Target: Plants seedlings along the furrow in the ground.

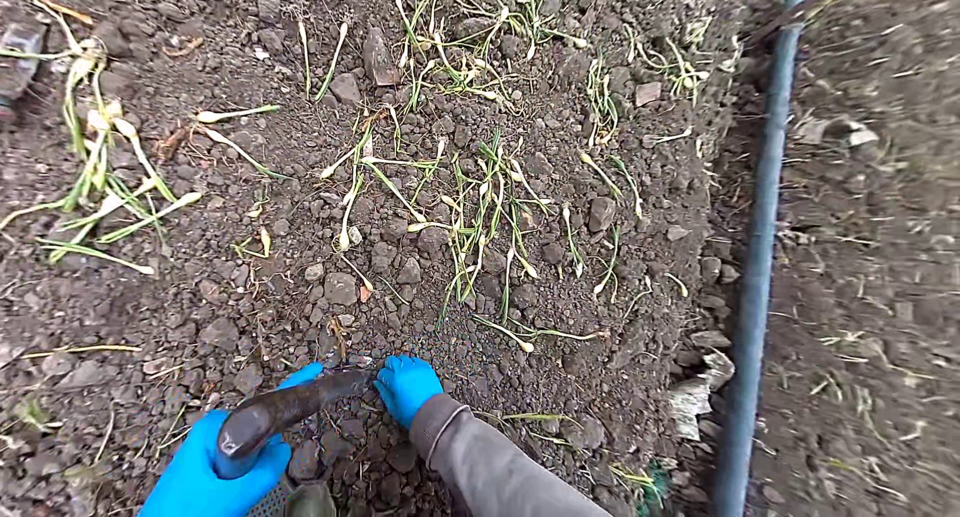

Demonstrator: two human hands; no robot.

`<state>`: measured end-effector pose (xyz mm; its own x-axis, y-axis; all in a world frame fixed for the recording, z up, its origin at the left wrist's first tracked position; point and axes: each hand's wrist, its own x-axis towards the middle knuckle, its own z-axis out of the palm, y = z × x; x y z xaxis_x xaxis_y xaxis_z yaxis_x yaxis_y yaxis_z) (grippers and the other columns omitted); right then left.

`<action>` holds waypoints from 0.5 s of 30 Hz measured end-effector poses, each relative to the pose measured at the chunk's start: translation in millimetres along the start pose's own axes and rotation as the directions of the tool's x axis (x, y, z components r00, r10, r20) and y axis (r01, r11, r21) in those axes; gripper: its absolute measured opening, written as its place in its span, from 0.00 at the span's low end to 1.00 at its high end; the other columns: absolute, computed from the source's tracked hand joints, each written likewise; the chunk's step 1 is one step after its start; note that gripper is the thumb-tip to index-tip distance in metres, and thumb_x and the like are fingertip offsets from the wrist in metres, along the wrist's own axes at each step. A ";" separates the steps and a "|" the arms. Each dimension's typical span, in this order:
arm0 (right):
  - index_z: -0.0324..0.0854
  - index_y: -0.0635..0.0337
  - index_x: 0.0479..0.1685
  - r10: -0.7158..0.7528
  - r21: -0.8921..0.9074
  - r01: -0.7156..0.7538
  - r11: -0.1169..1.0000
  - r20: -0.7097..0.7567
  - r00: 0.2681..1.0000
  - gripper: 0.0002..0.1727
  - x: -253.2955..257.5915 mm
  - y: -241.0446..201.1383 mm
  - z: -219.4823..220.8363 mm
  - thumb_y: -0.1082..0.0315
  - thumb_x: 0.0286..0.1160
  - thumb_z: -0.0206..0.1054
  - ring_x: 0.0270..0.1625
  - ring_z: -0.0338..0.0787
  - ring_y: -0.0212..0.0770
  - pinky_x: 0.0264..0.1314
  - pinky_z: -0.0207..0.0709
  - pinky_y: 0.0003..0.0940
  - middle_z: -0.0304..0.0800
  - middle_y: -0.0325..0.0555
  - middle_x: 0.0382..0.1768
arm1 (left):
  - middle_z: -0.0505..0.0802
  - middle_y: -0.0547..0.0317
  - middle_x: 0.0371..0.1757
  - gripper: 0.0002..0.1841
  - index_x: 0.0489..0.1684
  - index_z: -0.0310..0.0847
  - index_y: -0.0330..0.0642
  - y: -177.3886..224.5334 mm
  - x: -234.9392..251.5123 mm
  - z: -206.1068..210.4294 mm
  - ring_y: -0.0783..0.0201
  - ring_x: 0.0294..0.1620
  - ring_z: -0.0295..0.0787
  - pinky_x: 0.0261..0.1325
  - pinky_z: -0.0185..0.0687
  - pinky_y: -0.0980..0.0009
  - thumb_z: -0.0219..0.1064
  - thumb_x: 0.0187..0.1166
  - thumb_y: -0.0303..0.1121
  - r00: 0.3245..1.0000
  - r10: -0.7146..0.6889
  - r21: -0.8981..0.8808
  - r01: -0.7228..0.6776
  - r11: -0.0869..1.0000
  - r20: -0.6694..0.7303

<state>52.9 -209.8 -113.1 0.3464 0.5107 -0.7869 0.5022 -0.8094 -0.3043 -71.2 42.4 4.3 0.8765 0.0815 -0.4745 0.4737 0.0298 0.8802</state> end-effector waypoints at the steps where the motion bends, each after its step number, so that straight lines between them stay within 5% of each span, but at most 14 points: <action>1: 0.86 0.60 0.63 -0.020 -0.015 0.018 1.000 -0.139 0.990 0.25 -5.1 8.4 -1.6 0.52 0.92 0.49 0.73 0.84 0.58 0.74 0.76 0.58 0.87 0.58 0.68 | 0.93 0.68 0.37 0.17 0.54 0.87 0.38 2.3 -6.0 -10.5 0.80 0.32 0.86 0.40 0.86 0.75 0.73 0.65 0.28 0.997 0.061 0.075 -0.064 0.995 0.048; 4: 0.82 0.43 0.78 0.191 0.012 -0.219 0.976 -0.531 0.825 0.27 -1.0 49.4 -33.0 0.46 0.83 0.62 0.69 0.86 0.60 0.66 0.79 0.58 0.87 0.59 0.67 | 0.97 0.62 0.50 0.25 0.65 0.89 0.40 -21.1 -3.7 -13.1 0.81 0.50 0.91 0.58 0.87 0.76 0.72 0.64 0.30 0.988 0.125 0.221 -0.142 0.965 0.086; 6: 0.75 0.39 0.84 0.444 0.163 -0.416 0.894 -0.433 0.784 0.32 11.9 75.3 -69.2 0.41 0.83 0.63 0.76 0.79 0.63 0.73 0.73 0.62 0.79 0.59 0.77 | 0.96 0.70 0.39 0.16 0.48 0.92 0.45 -56.2 -3.9 -4.8 0.83 0.39 0.90 0.47 0.88 0.79 0.72 0.61 0.34 0.992 0.093 0.158 -0.079 0.984 -0.083; 8: 0.84 0.50 0.73 0.534 0.228 -0.485 0.844 -0.296 0.792 0.29 22.5 93.3 -91.1 0.40 0.84 0.63 0.77 0.81 0.60 0.75 0.74 0.62 0.80 0.56 0.77 | 0.90 0.74 0.27 0.09 0.34 0.88 0.50 -67.6 -6.0 -12.2 0.79 0.26 0.84 0.32 0.83 0.76 0.76 0.57 0.37 0.979 0.008 -0.011 -0.010 1.000 -0.204; 12: 0.89 0.59 0.61 0.381 0.131 -0.360 0.924 -0.418 0.825 0.20 8.6 73.0 -76.7 0.53 0.88 0.63 0.67 0.89 0.56 0.72 0.79 0.57 0.91 0.55 0.62 | 0.93 0.66 0.36 0.13 0.47 0.87 0.44 -31.5 -24.1 -54.6 0.70 0.34 0.89 0.39 0.89 0.69 0.79 0.66 0.31 0.983 0.157 -0.112 -0.167 0.980 -0.097; 15: 0.84 0.57 0.73 0.129 0.065 -0.111 0.992 -0.537 0.834 0.20 -7.1 48.1 -41.9 0.65 0.86 0.64 0.61 0.94 0.56 0.69 0.82 0.56 0.95 0.56 0.57 | 0.95 0.62 0.52 0.19 0.61 0.88 0.44 10.3 -7.8 -60.7 0.71 0.49 0.92 0.53 0.91 0.68 0.76 0.71 0.35 0.962 0.208 0.129 -0.232 0.964 0.176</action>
<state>107.8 -240.2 -99.7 0.7789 0.4772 -0.4069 0.4081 -0.8784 -0.2489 -78.3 102.6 17.8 0.9571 -0.0904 -0.2753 0.2642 -0.1183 0.9572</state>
